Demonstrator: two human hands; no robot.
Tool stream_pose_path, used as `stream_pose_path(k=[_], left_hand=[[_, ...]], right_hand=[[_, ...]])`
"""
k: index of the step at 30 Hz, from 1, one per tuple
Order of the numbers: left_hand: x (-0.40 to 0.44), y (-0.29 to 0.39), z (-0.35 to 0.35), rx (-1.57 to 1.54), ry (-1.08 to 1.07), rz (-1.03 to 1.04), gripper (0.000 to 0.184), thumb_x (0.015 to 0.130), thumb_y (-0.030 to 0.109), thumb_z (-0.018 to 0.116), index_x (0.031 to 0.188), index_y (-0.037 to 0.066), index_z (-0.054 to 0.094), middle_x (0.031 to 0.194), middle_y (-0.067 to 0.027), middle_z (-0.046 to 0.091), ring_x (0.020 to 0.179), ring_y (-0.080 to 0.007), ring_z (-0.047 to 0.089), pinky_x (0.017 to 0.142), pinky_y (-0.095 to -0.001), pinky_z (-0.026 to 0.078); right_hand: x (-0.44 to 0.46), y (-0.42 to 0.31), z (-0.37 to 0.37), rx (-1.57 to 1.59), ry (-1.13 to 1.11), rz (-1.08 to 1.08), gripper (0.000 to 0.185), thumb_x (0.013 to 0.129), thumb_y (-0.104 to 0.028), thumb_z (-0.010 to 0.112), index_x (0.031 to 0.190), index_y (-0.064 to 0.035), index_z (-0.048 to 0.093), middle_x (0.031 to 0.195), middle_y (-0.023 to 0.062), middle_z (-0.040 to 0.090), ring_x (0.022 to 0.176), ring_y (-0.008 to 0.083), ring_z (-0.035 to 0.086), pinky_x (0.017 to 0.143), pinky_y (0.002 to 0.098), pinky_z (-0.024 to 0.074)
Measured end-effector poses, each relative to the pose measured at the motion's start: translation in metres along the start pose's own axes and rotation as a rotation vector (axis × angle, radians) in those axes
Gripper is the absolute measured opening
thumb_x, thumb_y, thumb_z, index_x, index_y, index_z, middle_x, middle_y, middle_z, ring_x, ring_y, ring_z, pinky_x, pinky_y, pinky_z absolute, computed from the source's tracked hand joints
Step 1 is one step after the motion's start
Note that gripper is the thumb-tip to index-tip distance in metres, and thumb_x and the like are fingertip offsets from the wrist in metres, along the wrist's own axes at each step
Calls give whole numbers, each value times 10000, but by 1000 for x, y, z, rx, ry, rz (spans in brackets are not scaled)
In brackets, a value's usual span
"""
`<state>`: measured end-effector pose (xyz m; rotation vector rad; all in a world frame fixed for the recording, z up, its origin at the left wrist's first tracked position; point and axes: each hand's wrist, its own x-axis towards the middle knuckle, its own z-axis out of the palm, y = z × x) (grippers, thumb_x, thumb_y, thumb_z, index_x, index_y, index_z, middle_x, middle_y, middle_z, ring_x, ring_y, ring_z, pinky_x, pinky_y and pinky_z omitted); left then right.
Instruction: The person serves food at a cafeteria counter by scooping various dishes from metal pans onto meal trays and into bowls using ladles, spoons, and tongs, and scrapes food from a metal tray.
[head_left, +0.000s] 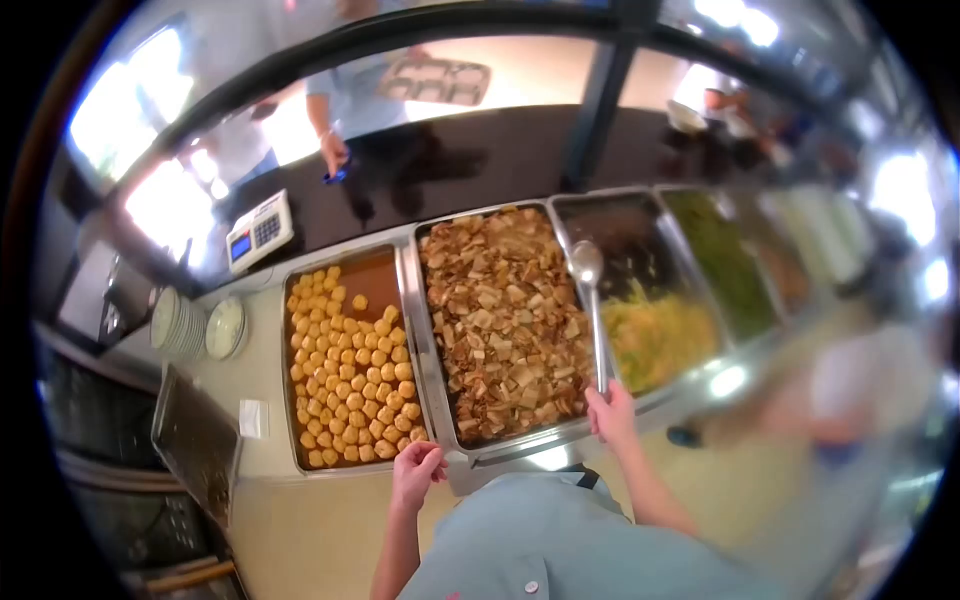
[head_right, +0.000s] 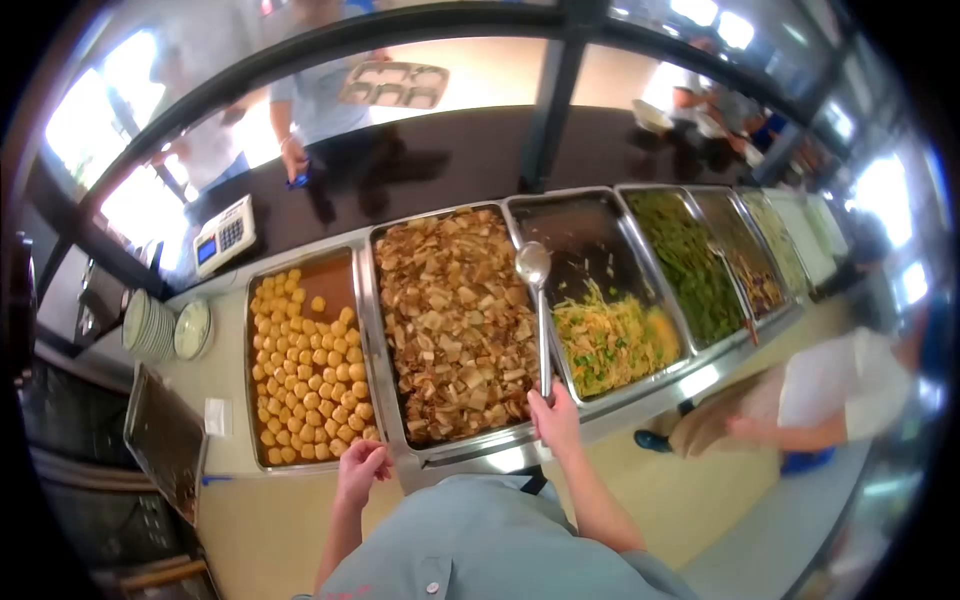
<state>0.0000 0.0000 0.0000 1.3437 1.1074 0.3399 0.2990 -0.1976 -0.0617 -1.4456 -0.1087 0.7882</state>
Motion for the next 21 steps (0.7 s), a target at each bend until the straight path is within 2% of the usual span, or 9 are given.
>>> stream_pose_path(k=[2, 3, 5, 7, 10, 13, 17, 19, 21], left_hand=[[-27, -17, 10, -8, 84, -8, 161, 919, 153, 651, 966, 0, 635, 738, -64, 658, 568, -118, 593, 511, -242, 469], [-42, -73, 162, -245, -83, -165, 162, 920, 154, 650, 965, -1, 634, 735, -62, 655, 568, -115, 590, 511, -243, 469], [-45, -85, 201, -304, -51, -203, 163, 920, 155, 647, 961, -3, 632, 729, -59, 651, 568, -108, 585, 511, -244, 469], [-58, -90, 177, -248, 48, -313, 175, 910, 157, 650, 969, -6, 633, 721, -62, 648, 554, -114, 587, 498, -252, 467], [-70, -139, 147, -184, 141, -425, 200, 879, 171, 669, 963, -7, 632, 716, -81, 652, 530, -132, 598, 464, -262, 460], [-98, -174, 126, -169, 353, -588, 175, 876, 171, 663, 928, 8, 625, 710, -81, 655, 519, -140, 608, 454, -264, 459], [-127, -219, 99, -157, 559, -710, 160, 856, 119, 643, 946, -7, 605, 715, -113, 660, 510, -174, 623, 434, -285, 470], [-138, -250, 82, -190, 599, -760, 154, 855, 98, 635, 958, -10, 596, 712, -119, 659, 516, -187, 633, 437, -293, 479], [-148, -271, 60, -203, 594, -820, 149, 852, 81, 631, 961, -10, 587, 705, -128, 656, 518, -201, 638, 436, -305, 485]], right_hand=[[16, -9, -14, -27, -54, -16, 196, 953, -173, 630, 1095, -60, 558, 559, 3, 502, 400, 95, 449, 367, 253, 362], [4, -85, -155, -330, 90, 18, 196, 963, -158, 612, 1119, -59, 550, 563, 6, 501, 407, 95, 453, 368, 249, 362], [32, -113, -178, -368, 24, -18, 219, 970, -137, 589, 1164, -45, 543, 567, 7, 500, 419, 93, 461, 370, 244, 364], [46, -100, -148, -348, -134, 21, 246, 971, -117, 577, 1197, -29, 537, 568, 8, 499, 418, 92, 460, 368, 240, 358], [47, -90, -93, -350, -289, 114, 300, 960, -101, 579, 1242, -10, 530, 590, 13, 506, 416, 88, 457, 369, 236, 361], [51, -74, -33, -351, -497, 152, 400, 937, -96, 605, 1312, 5, 506, 654, 22, 533, 423, 82, 464, 378, 234, 378], [74, -69, 65, -478, -693, -5, 482, 918, -63, 593, 1374, 34, 470, 751, 39, 602, 441, 86, 491, 393, 248, 403], [102, -35, 117, -493, -696, -16, 459, 896, -79, 602, 1337, 20, 524, 773, 82, 650, 452, 124, 532, 428, 288, 440], [119, -9, 166, -653, -662, -83, 460, 878, -102, 619, 1321, 2, 553, 763, 103, 663, 467, 153, 564, 458, 316, 462]])
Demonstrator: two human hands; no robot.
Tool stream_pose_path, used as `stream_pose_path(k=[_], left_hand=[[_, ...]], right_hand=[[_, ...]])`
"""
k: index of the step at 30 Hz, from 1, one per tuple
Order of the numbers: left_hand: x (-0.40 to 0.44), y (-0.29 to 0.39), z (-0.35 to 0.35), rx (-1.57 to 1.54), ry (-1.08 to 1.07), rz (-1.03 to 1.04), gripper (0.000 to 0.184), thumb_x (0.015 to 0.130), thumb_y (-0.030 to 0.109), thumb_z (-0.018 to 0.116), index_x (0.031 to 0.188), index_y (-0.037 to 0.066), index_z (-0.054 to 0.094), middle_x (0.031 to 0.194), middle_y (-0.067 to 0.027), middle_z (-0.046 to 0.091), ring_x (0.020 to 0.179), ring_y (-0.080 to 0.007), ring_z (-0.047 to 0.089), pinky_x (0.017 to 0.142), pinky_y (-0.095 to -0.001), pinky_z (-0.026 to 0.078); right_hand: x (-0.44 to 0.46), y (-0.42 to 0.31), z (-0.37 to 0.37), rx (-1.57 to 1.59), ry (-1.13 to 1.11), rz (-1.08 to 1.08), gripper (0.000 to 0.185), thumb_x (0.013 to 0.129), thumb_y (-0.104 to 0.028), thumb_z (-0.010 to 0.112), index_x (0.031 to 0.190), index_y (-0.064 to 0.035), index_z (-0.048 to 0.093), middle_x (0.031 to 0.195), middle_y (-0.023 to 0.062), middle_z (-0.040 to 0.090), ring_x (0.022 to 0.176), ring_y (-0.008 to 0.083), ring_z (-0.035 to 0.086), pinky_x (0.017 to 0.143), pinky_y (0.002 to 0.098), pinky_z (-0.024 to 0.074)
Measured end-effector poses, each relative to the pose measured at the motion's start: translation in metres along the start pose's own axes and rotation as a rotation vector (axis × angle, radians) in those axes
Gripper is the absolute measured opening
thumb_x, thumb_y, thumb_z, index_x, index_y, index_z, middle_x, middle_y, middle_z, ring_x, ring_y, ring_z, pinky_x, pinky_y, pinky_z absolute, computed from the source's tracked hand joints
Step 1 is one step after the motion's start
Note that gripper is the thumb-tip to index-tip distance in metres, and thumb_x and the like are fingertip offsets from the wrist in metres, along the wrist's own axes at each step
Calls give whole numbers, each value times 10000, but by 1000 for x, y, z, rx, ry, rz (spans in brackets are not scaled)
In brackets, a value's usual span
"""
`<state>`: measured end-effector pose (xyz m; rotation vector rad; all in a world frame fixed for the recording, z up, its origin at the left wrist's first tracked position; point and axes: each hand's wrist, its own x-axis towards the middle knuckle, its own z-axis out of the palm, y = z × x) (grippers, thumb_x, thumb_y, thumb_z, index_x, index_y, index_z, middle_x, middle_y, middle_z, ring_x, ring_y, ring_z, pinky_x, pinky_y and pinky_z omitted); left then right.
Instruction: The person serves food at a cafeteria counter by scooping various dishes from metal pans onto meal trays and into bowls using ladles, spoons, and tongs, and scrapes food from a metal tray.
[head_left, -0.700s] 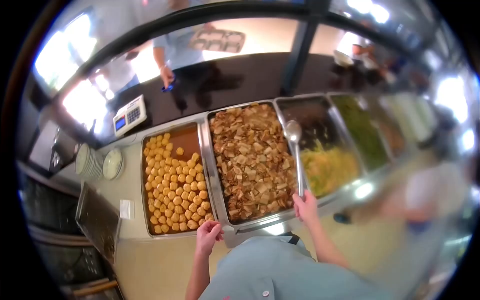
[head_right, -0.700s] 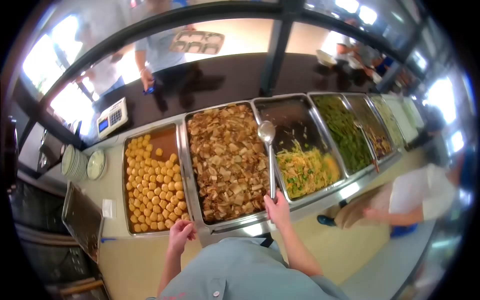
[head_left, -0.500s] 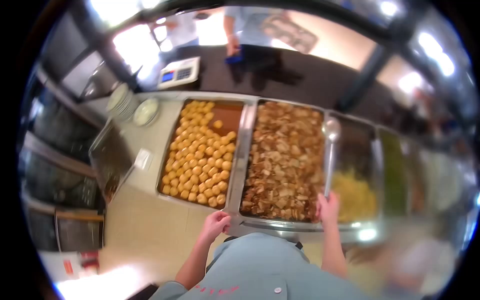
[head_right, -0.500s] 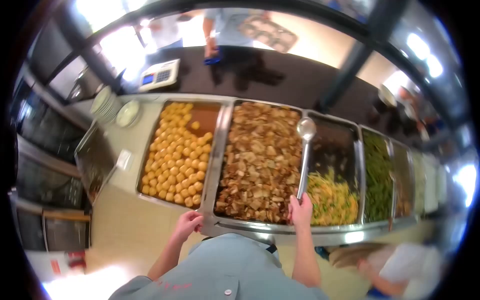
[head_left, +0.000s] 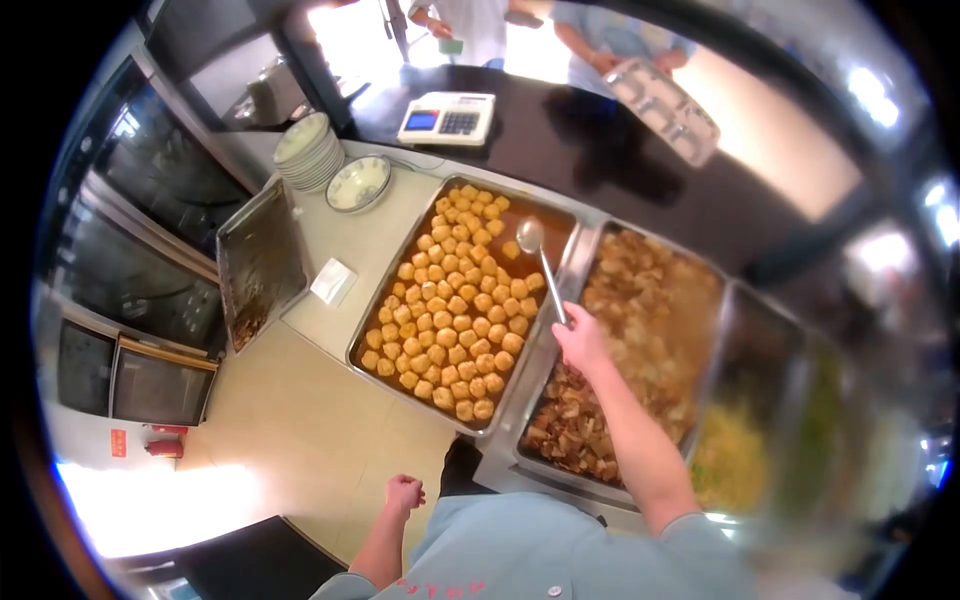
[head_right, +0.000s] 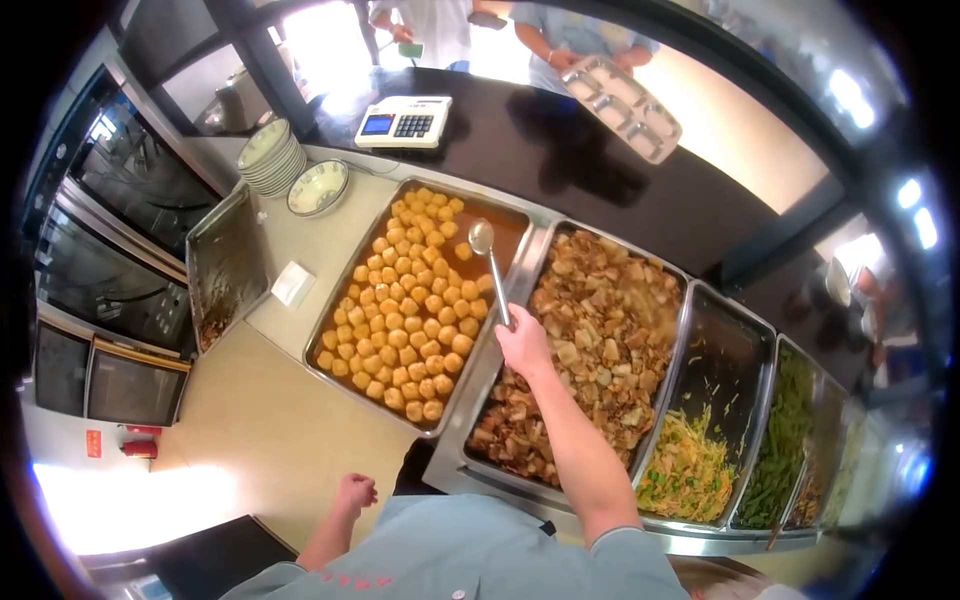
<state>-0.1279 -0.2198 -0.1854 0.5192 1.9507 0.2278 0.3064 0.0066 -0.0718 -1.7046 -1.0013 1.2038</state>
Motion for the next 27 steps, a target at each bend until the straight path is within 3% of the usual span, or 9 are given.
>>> stream_pose_path(k=[4, 9, 14, 20, 27], left_hand=[[61, -15, -21, -35, -73, -139, 141, 866, 61, 607, 983, -14, 580, 720, -143, 650, 553, -224, 647, 438, -327, 490], [112, -13, -70, -36, -121, -218, 146, 850, 48, 608, 975, -22, 578, 722, -154, 658, 539, -233, 650, 449, -327, 504], [153, 8, -83, -54, -157, -210, 180, 858, 54, 599, 1017, -29, 581, 733, -159, 662, 548, -242, 656, 459, -335, 515], [133, 58, -82, -68, -204, -136, 208, 870, 80, 600, 1045, -29, 575, 752, -161, 669, 552, -241, 660, 450, -332, 510], [128, 51, -101, -82, -158, -202, 174, 877, 77, 603, 1017, -17, 564, 762, -159, 667, 560, -233, 656, 442, -320, 488]], right_hand=[[73, 11, 47, -251, 113, -128, 487, 844, -143, 651, 1313, -29, 584, 707, 127, 654, 498, 202, 613, 512, 360, 491], [59, -32, 98, 112, 3, 127, 459, 905, -58, 599, 1359, -10, 551, 690, 30, 587, 425, 100, 497, 387, 261, 403], [53, -41, 118, 313, 5, 298, 496, 920, -32, 613, 1399, 9, 496, 662, 33, 563, 408, 101, 475, 368, 245, 380], [64, -33, 96, 670, -117, 409, 482, 935, -24, 594, 1402, 10, 481, 690, 55, 599, 441, 121, 509, 389, 230, 387], [54, -5, 96, 964, -190, 372, 385, 995, -57, 517, 1379, -26, 504, 770, 85, 630, 462, 137, 529, 419, 237, 414]])
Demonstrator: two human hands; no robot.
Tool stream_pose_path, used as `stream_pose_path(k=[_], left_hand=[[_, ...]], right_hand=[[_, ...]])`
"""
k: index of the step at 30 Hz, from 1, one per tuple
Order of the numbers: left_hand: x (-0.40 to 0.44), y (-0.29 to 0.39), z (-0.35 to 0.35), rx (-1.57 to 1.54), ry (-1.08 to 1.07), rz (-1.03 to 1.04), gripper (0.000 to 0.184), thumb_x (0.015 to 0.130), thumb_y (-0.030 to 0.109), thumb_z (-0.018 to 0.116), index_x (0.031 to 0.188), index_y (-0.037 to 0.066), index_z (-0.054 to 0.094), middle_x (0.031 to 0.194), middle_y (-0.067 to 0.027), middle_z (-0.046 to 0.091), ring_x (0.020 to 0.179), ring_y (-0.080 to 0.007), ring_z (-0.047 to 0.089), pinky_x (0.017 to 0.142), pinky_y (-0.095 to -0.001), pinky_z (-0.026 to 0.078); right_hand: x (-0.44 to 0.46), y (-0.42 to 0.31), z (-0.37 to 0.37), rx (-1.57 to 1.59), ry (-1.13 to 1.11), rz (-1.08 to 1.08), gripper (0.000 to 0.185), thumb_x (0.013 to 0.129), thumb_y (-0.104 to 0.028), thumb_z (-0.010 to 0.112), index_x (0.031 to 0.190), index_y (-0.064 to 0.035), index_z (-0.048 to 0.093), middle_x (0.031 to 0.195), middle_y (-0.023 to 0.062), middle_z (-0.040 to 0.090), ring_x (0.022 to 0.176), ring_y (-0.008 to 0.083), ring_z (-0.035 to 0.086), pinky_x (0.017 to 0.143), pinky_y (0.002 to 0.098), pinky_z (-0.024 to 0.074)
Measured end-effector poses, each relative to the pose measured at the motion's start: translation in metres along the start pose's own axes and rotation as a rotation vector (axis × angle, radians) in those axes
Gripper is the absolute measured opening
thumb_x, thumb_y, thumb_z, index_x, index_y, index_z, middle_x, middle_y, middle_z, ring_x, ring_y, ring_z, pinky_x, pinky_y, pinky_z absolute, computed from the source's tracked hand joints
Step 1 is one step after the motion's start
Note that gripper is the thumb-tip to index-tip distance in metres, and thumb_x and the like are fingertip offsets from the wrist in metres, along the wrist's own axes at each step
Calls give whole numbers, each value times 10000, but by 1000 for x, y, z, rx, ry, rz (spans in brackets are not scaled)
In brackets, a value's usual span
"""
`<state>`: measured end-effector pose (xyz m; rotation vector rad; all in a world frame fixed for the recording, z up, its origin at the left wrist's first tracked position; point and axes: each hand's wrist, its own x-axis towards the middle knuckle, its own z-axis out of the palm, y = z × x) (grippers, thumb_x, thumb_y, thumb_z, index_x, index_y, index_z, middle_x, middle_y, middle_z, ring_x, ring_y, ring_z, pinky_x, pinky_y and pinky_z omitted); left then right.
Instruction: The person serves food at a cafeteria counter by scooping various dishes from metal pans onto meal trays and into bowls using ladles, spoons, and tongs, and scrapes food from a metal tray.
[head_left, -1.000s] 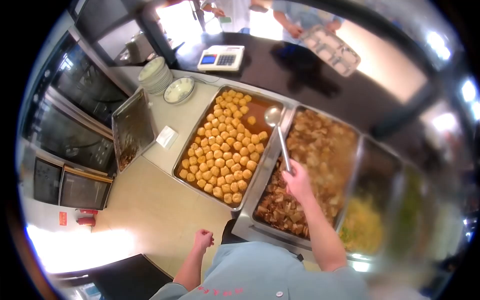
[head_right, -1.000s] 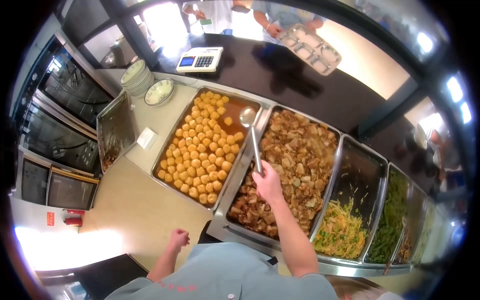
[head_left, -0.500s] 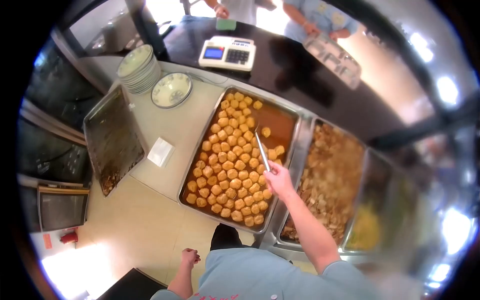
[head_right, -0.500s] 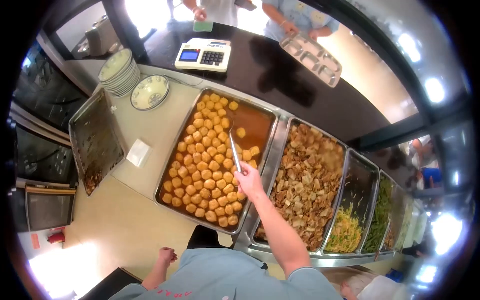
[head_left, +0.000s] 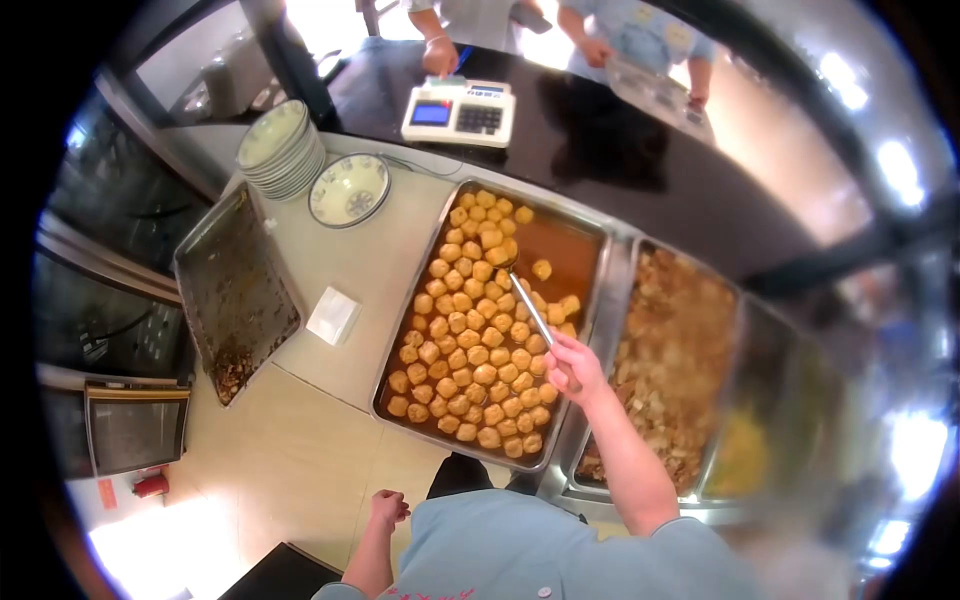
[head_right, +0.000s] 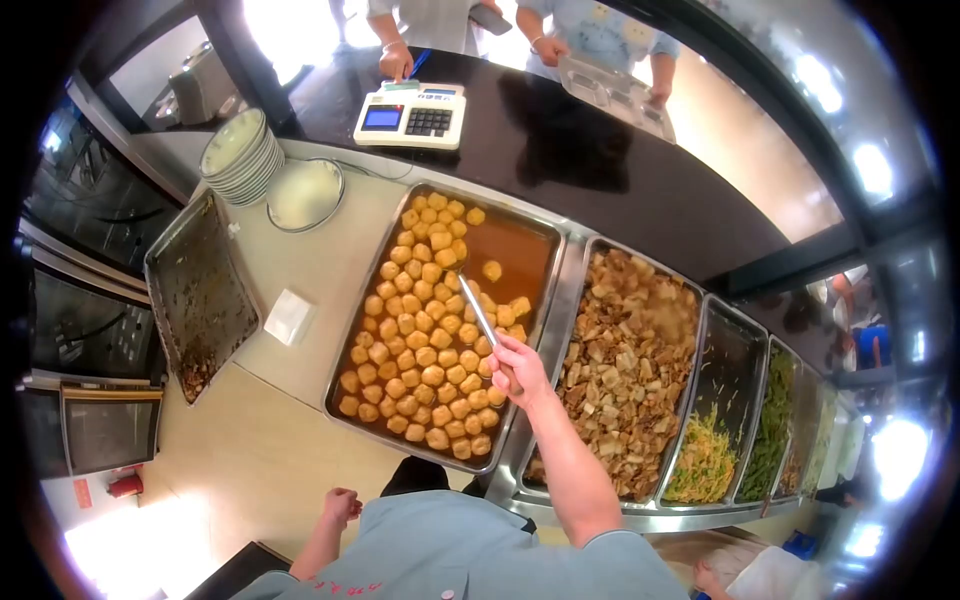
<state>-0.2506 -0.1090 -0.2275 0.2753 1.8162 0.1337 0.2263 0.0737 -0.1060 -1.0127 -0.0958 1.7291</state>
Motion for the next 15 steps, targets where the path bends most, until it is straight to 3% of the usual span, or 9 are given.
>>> stream_pose_path(k=[8, 15], left_hand=[[4, -34, 12, 25, -10, -23, 143, 875, 66, 613, 988, -12, 573, 724, -142, 651, 537, -218, 625, 460, -335, 503], [18, -20, 27, 30, -69, -20, 143, 867, 67, 622, 986, -1, 581, 691, -123, 644, 521, -206, 606, 461, -357, 511]], right_hand=[[-38, -21, 7, -12, -34, -41, 374, 992, -44, 515, 1365, -13, 518, 771, 100, 629, 460, 145, 527, 421, 241, 422], [-80, -66, 21, -89, 10, -53, 374, 989, -47, 530, 1357, 11, 508, 737, 92, 602, 438, 124, 503, 394, 225, 406]])
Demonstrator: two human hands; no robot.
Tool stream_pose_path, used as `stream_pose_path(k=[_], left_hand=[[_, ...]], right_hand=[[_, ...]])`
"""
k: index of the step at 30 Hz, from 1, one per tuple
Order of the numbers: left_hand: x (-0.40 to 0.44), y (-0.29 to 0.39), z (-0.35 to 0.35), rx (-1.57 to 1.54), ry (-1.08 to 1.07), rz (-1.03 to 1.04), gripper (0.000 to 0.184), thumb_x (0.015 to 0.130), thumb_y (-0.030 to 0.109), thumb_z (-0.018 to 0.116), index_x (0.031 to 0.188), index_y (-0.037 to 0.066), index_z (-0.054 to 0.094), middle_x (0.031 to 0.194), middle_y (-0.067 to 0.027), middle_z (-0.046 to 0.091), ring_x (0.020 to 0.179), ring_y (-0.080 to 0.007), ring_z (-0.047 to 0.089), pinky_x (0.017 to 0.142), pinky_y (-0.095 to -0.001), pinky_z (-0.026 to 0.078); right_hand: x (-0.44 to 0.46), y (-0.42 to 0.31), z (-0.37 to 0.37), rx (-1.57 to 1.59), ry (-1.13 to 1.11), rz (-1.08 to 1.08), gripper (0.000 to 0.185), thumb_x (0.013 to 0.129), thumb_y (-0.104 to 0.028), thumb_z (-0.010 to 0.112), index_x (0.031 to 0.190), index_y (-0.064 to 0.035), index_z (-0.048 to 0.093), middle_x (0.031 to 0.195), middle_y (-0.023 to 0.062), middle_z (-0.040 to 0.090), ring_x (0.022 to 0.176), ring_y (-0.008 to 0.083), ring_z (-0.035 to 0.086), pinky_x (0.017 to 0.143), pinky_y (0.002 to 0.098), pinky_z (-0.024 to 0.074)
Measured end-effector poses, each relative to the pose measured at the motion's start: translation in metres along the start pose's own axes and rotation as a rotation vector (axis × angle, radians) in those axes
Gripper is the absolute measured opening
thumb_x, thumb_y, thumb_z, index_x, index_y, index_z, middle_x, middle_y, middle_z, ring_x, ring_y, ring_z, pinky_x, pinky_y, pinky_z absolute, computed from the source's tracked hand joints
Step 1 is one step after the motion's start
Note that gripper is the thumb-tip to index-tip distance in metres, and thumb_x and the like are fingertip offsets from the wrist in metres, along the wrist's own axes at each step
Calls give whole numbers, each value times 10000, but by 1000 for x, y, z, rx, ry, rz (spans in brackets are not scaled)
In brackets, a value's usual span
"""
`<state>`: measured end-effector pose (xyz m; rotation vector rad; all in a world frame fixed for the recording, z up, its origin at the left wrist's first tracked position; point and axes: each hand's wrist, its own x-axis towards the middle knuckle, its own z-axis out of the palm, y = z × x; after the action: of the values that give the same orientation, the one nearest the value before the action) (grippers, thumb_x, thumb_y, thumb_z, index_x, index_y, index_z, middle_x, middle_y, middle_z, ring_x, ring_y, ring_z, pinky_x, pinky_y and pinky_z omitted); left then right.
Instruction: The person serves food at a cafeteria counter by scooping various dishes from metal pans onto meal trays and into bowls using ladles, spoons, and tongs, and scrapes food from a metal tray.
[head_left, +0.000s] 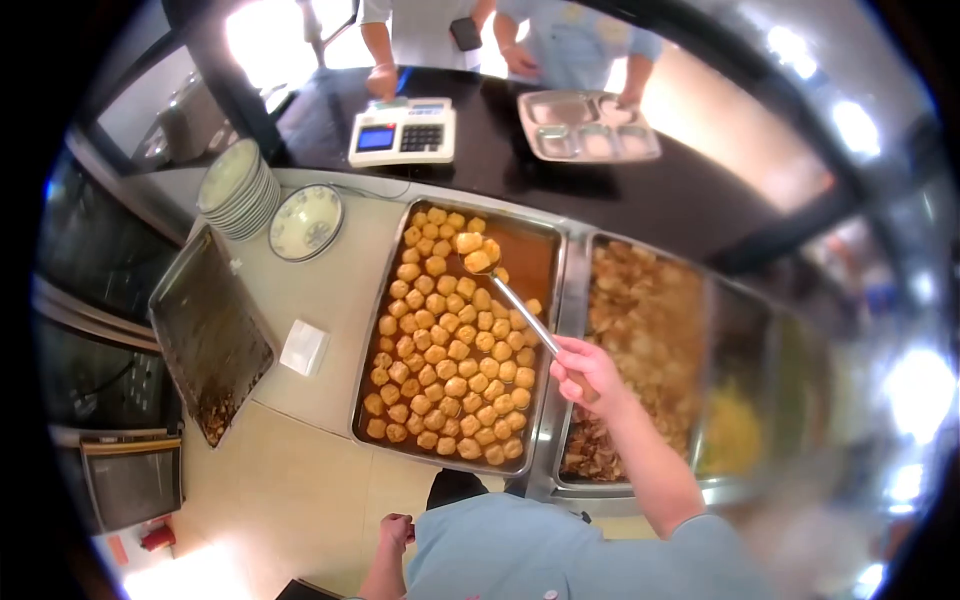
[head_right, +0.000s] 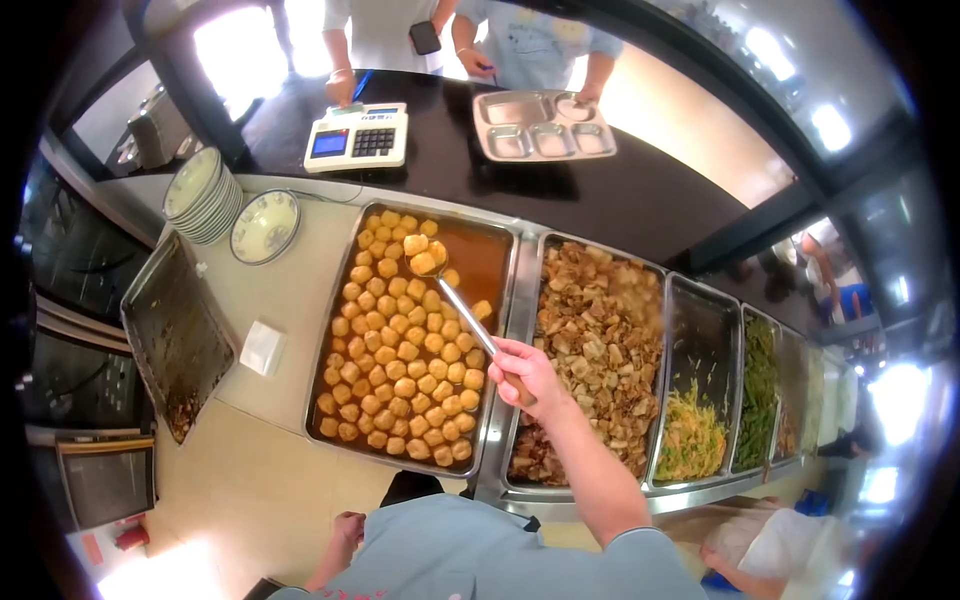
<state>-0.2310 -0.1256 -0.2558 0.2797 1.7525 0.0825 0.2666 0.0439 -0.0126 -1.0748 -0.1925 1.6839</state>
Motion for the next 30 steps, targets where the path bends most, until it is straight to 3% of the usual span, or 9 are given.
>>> stream_pose_path(k=[7, 13, 19, 22, 23, 26, 27, 30], left_hand=[[23, 16, 6, 31, -7, 56, 148, 858, 45, 598, 987, -20, 565, 705, -155, 651, 513, -226, 625, 403, -313, 469], [25, 19, 1, 2, 12, 11, 155, 859, 38, 577, 999, -24, 549, 712, -168, 647, 503, -255, 639, 395, -323, 468], [14, 14, 3, -48, -7, -20, 167, 866, 61, 581, 1017, -7, 556, 729, -166, 659, 524, -248, 635, 440, -359, 498], [14, 7, 4, -45, -5, -38, 183, 869, 65, 585, 1038, 2, 558, 733, -171, 663, 535, -246, 629, 462, -374, 509], [16, 5, 3, -40, 4, -41, 184, 869, 65, 587, 1039, 2, 558, 734, -171, 664, 536, -245, 630, 459, -372, 507], [15, 6, 1, -33, 21, -47, 186, 869, 66, 591, 1040, 1, 559, 736, -171, 665, 541, -244, 632, 457, -370, 508], [16, 8, 2, -38, 20, -47, 187, 868, 66, 591, 1041, 0, 559, 737, -171, 665, 543, -245, 632, 457, -370, 509], [15, 13, 2, -49, 11, -38, 190, 868, 66, 594, 1042, -3, 560, 740, -171, 666, 548, -245, 635, 459, -369, 513]], right_hand=[[-21, -79, 5, -28, 50, -123, 387, 990, -9, 459, 1365, 87, 448, 705, 115, 620, 440, 105, 533, 356, 207, 459], [15, -164, 8, -166, 164, -237, 338, 985, -46, 510, 1310, 49, 498, 720, 84, 614, 427, 99, 510, 362, 211, 410], [89, -194, -4, -446, 315, -292, 354, 948, -41, 588, 1288, 41, 537, 706, 76, 613, 416, 100, 497, 355, 227, 380], [108, -189, -12, -784, 386, -409, 407, 941, -50, 599, 1330, 50, 530, 685, 59, 599, 404, 95, 488, 349, 228, 353], [113, -184, -21, -928, 459, -431, 468, 899, -80, 637, 1343, 37, 544, 721, 109, 661, 471, 156, 586, 428, 279, 448], [136, -162, -40, -1393, 577, -886, 466, 837, -111, 669, 1279, 19, 602, 808, 179, 710, 638, 255, 689, 609, 352, 546], [132, -160, -33, -1472, 654, -864, 462, 803, -123, 664, 1250, -10, 627, 891, 211, 710, 818, 328, 710, 780, 394, 552], [124, -153, -26, -1606, 793, -811, 467, 824, -114, 641, 1289, -79, 624, 969, 204, 705, 814, 368, 682, 759, 428, 549]])
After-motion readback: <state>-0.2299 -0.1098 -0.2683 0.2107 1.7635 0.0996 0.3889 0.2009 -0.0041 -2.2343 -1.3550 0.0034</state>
